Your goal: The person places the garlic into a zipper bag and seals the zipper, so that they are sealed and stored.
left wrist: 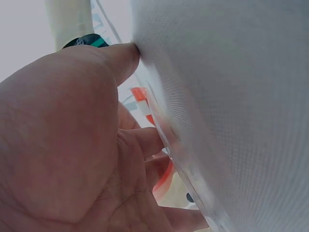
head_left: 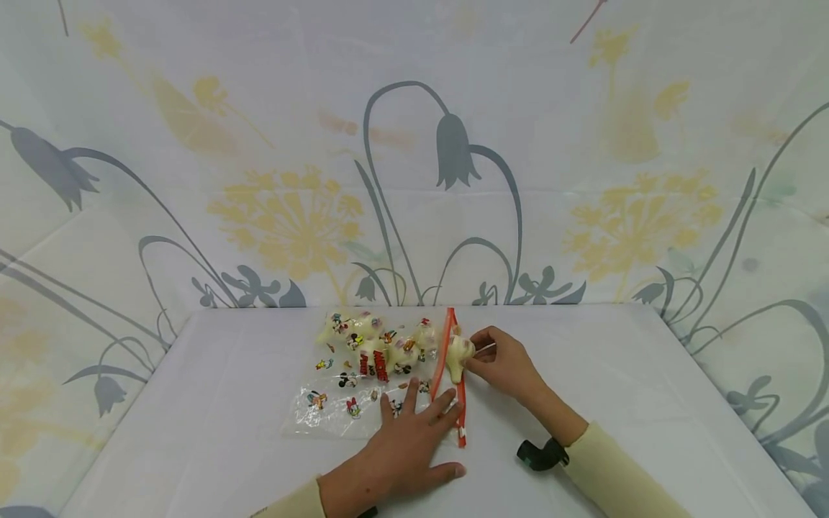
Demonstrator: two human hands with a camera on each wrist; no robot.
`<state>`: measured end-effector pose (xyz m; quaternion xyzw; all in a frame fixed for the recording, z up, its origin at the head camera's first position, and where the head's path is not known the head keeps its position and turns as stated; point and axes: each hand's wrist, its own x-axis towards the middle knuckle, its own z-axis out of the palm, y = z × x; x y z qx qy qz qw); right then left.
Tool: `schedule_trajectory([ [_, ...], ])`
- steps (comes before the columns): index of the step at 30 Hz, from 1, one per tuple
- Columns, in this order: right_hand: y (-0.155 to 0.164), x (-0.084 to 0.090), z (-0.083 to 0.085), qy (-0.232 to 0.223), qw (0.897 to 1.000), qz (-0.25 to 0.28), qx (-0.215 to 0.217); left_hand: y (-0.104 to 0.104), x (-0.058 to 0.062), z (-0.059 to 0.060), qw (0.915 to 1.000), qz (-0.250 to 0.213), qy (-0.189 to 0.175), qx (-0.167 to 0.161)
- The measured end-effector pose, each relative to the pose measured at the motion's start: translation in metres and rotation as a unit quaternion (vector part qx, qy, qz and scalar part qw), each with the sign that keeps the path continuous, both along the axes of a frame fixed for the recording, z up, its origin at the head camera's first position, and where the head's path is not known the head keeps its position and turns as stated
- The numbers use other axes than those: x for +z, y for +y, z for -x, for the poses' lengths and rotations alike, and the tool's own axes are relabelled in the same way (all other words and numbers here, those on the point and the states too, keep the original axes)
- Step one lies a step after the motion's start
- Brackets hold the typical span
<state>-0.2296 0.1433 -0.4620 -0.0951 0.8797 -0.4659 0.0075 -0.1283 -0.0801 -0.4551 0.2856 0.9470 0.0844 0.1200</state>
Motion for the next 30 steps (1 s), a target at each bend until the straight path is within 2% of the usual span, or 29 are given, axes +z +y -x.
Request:
schedule_trajectory([
  [12,-0.008,-0.004,-0.003,0.014,1.0,-0.001,0.01,0.001,0.002,-0.001,0.9994,0.023,0.025,-0.006],
  [30,-0.019,-0.011,0.002,0.033,0.999,-0.014,0.008,0.001,0.003,-0.002,0.9995,0.017,0.024,-0.01],
])
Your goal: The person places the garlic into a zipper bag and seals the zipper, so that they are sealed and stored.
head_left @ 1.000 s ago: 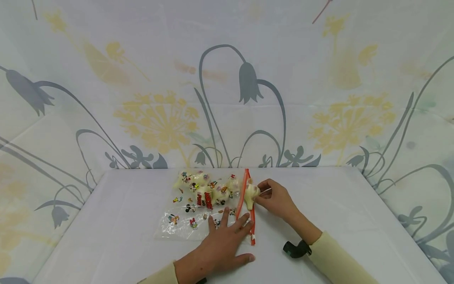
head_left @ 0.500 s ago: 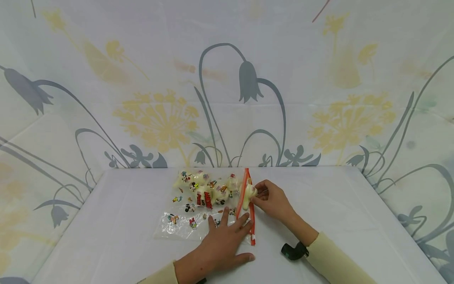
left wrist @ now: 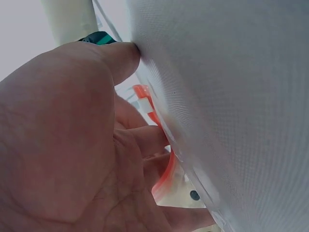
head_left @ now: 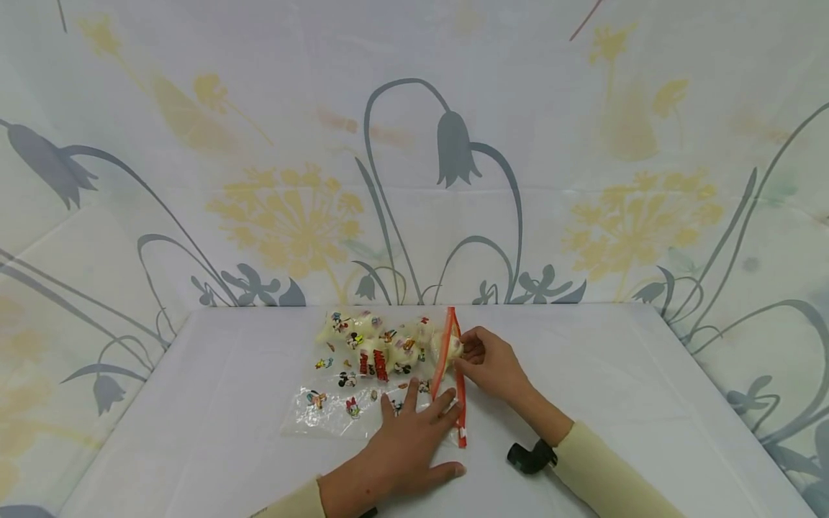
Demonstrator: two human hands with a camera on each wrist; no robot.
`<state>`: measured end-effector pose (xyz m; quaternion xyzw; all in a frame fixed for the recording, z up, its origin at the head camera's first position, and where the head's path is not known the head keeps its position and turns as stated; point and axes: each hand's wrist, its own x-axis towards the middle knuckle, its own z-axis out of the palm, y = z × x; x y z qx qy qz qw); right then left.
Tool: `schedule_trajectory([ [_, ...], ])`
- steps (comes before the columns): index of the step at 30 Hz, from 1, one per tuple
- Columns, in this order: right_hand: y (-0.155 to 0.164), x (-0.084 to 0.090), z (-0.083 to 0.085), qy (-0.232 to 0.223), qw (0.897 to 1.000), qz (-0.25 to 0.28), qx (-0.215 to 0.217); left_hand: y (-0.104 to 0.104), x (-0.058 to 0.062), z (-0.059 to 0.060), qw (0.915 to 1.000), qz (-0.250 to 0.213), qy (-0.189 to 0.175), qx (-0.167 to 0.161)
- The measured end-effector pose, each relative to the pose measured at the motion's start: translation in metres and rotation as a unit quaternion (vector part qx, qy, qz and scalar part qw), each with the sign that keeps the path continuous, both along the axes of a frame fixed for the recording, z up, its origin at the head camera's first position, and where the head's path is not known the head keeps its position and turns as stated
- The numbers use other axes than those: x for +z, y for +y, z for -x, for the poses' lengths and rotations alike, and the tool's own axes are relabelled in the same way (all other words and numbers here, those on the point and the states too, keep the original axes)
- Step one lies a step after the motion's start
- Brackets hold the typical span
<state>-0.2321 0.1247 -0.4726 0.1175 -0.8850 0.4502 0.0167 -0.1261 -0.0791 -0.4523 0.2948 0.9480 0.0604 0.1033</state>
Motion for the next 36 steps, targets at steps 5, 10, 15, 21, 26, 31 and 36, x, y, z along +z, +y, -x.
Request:
schedule_trajectory([
  [5,-0.005,0.001,0.002,0.01,1.0,0.002,0.01,0.0,0.0,0.0,1.0,-0.001,0.004,-0.004],
  [10,-0.009,0.0,0.004,0.008,1.0,0.004,0.009,0.0,0.001,0.0,1.0,0.001,0.006,-0.006],
  [15,-0.013,-0.001,0.006,0.014,1.0,0.007,0.003,0.001,0.002,0.001,1.0,0.004,0.006,-0.006],
  [21,-0.02,-0.003,0.009,0.018,1.0,0.018,0.004,0.001,0.003,0.001,1.0,-0.001,-0.002,-0.002],
  [26,-0.025,-0.003,0.012,0.019,1.0,0.013,-0.004,0.001,0.004,0.0,1.0,-0.001,0.002,-0.001],
  [31,-0.03,-0.006,0.016,0.03,0.999,0.018,-0.004,0.001,0.004,0.001,1.0,-0.003,-0.005,-0.001],
  [36,-0.034,-0.008,0.019,0.027,0.999,0.043,0.001,0.001,0.005,0.003,0.9998,-0.006,-0.02,0.0],
])
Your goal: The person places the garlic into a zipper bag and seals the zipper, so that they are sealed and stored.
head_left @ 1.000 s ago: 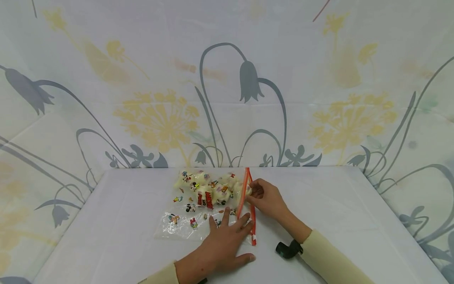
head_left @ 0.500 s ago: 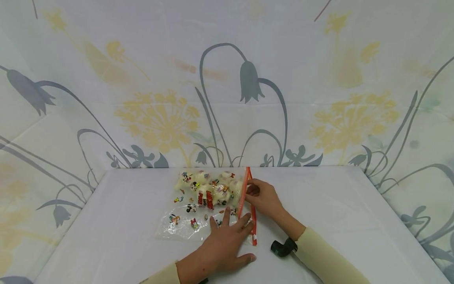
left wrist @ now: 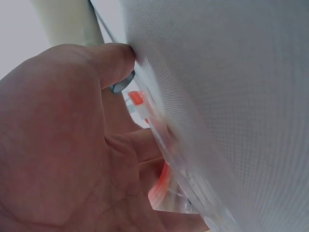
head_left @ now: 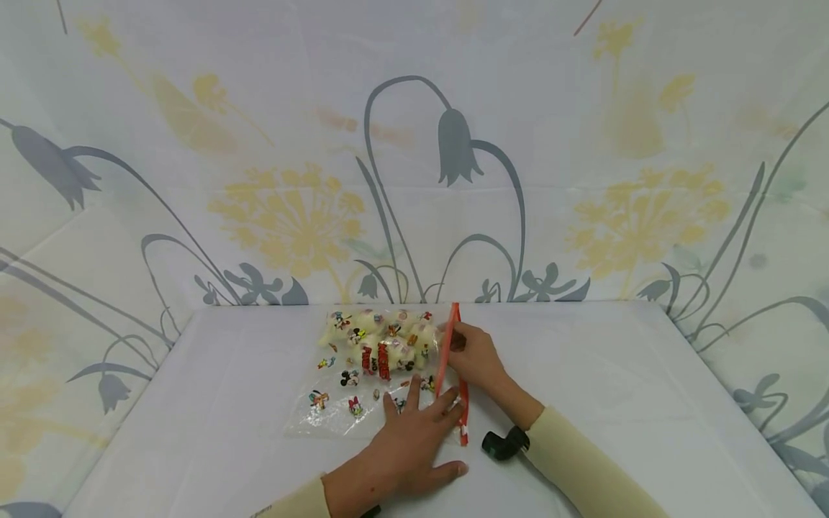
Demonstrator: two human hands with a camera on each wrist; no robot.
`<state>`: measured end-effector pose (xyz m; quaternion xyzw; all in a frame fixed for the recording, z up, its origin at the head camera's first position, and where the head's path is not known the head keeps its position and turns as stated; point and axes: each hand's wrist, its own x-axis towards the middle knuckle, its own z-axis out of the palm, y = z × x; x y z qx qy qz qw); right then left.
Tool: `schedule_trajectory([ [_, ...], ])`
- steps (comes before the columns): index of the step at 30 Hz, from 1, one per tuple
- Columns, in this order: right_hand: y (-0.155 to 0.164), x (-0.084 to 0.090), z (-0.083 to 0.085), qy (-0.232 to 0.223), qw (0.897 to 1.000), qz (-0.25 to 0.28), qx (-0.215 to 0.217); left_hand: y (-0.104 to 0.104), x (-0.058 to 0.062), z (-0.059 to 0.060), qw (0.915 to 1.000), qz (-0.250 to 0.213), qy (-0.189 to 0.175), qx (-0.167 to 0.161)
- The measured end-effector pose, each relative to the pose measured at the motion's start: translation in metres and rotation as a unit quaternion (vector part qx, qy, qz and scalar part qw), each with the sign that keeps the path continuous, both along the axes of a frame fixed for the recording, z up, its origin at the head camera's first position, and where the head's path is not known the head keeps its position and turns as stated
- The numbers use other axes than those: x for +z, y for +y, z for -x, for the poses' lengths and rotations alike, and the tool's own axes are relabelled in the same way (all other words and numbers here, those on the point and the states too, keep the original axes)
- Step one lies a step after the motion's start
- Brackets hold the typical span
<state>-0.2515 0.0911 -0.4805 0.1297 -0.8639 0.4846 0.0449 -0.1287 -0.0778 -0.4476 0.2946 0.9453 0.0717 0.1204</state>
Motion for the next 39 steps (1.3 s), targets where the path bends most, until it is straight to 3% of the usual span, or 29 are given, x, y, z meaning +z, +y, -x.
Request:
schedule_trajectory([
  [16,-0.005,-0.005,0.003,-0.009,1.0,-0.003,-0.006,-0.001,-0.001,-0.001,0.9999,-0.004,0.017,0.0],
  [30,0.009,0.0,-0.006,-0.013,0.999,-0.034,0.031,-0.003,-0.001,-0.003,0.9997,0.0,0.024,-0.001],
  [39,0.015,0.0,-0.007,-0.013,0.998,-0.021,0.055,-0.004,-0.002,-0.003,0.9996,0.002,0.028,-0.001],
])
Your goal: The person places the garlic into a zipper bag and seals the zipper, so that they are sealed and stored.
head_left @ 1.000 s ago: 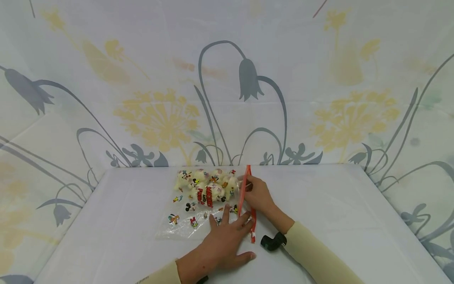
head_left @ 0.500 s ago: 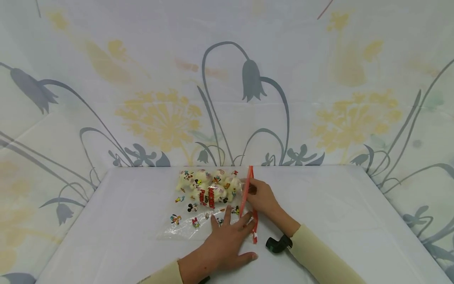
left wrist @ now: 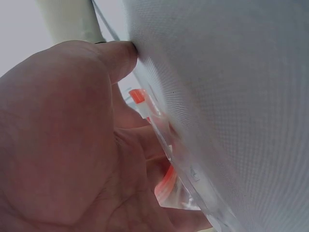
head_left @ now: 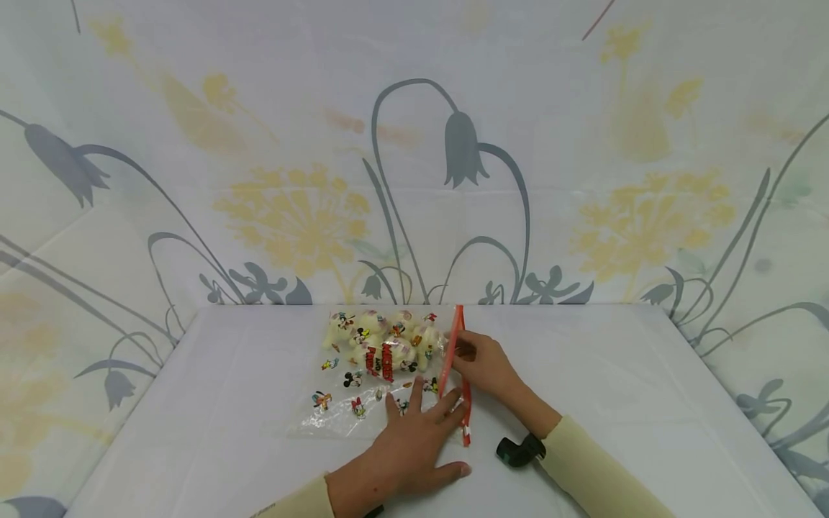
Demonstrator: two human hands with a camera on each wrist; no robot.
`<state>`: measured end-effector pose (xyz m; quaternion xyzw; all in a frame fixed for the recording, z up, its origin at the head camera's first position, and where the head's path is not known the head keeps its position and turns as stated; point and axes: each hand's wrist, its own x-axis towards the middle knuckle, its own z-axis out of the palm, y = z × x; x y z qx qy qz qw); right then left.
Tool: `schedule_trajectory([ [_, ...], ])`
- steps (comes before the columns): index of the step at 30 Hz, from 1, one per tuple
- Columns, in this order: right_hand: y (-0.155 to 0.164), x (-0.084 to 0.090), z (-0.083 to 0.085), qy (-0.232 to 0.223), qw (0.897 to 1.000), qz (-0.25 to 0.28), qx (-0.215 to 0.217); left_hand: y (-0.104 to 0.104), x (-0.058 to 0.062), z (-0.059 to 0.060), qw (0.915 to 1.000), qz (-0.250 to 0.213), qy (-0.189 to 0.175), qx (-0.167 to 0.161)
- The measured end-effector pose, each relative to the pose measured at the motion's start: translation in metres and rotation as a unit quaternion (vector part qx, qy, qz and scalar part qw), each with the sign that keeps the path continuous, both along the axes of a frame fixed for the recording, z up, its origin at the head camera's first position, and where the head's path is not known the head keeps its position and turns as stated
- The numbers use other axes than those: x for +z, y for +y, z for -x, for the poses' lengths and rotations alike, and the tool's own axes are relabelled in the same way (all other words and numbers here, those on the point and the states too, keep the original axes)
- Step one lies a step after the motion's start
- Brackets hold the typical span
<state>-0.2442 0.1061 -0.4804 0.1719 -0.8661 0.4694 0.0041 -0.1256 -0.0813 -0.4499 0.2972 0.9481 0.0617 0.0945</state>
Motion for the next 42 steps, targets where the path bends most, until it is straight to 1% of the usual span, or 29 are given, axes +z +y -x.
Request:
schedule_trajectory([
  [3,0.002,0.001,-0.002,0.002,1.0,0.0,0.004,0.0,-0.001,0.0,1.0,0.0,-0.004,0.001],
  [10,0.006,0.001,-0.006,-0.011,1.0,0.013,0.007,0.001,-0.001,0.001,0.9999,0.003,-0.013,0.004],
  [14,0.008,0.001,-0.01,-0.015,1.0,0.017,0.001,0.001,-0.001,0.001,0.9998,0.001,-0.018,0.006],
  [23,0.015,0.003,-0.016,-0.021,1.0,0.014,-0.013,0.001,-0.004,0.001,0.9999,-0.001,-0.012,0.005],
  [30,0.021,0.008,-0.023,-0.015,1.0,0.015,-0.01,0.001,-0.005,0.003,0.9997,0.0,-0.023,0.009],
  [37,0.03,0.008,-0.029,-0.005,1.0,-0.001,-0.021,0.002,-0.005,0.002,0.9999,0.006,-0.013,0.01],
  [42,0.036,0.007,-0.032,0.01,1.0,-0.015,-0.023,0.002,-0.005,0.003,0.9998,0.01,-0.015,0.012],
])
